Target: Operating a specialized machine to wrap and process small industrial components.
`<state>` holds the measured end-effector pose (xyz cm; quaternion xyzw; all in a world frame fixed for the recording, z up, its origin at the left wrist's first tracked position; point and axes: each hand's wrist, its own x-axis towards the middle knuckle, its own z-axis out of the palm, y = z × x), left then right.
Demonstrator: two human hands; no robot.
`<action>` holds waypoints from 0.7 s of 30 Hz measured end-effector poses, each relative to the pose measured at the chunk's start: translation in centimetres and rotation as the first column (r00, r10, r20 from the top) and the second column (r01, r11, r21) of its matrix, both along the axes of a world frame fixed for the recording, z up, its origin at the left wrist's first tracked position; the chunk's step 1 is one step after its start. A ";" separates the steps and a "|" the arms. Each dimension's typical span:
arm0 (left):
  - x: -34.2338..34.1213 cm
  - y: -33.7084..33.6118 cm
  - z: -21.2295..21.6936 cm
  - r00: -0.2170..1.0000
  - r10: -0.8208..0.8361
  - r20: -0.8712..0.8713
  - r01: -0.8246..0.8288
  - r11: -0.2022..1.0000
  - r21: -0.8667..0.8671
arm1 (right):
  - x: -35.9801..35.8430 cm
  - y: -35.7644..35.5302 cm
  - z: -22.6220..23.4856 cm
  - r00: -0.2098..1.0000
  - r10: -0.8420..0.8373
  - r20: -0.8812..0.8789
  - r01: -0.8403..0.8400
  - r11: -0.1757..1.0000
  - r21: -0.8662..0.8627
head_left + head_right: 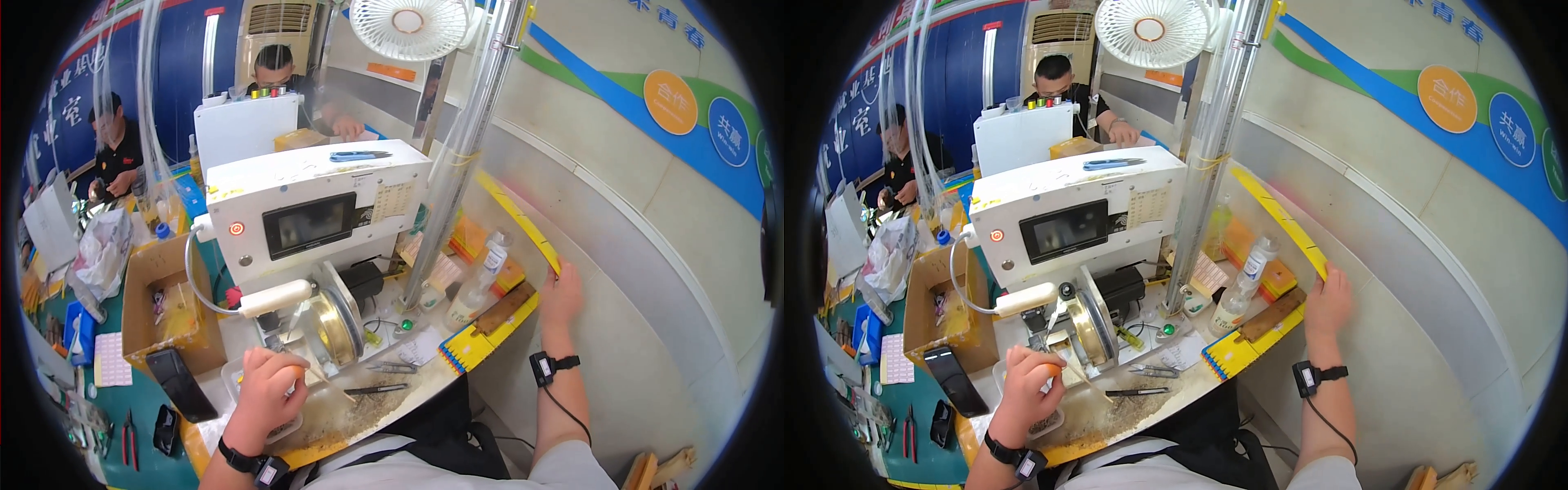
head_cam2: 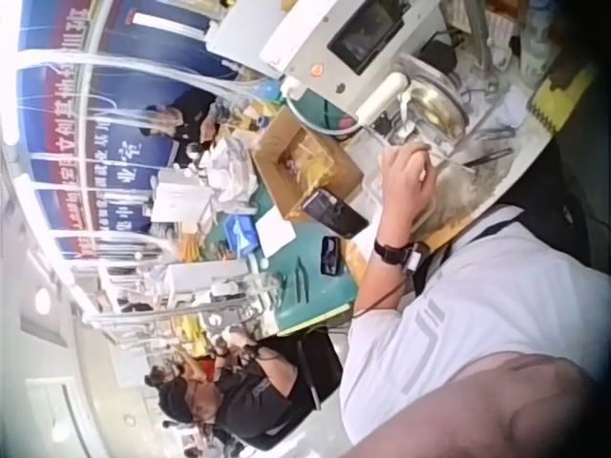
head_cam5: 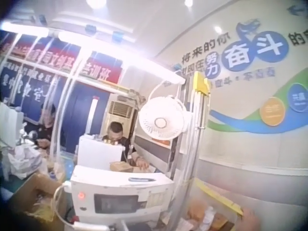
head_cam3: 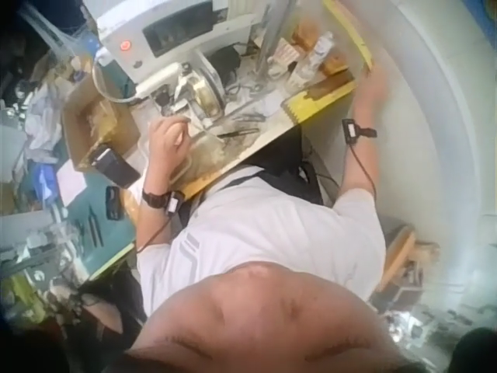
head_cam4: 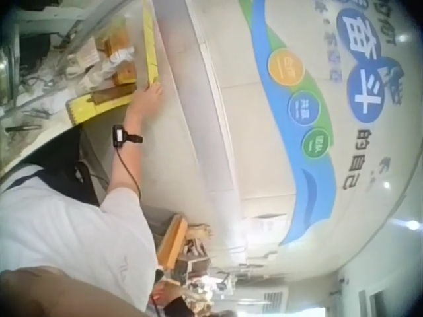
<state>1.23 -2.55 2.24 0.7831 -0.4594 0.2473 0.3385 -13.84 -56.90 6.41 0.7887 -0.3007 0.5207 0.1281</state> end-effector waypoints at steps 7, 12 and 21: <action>0.1 -0.2 -0.2 1.000 0.001 0.028 -0.001 1.000 -0.007 | 2.2 -1.0 -1.0 0.991 -0.092 -0.101 0.099 0.993 0.067; 0.2 -0.3 0.0 1.000 0.007 0.028 -0.007 1.000 -0.002 | 2.5 -2.8 -2.0 0.943 -0.151 -0.297 0.168 0.985 0.033; 0.2 -0.6 0.2 1.000 0.009 0.029 -0.009 1.000 0.000 | 1.3 -2.8 -4.5 0.861 -0.046 -0.507 0.100 0.992 0.080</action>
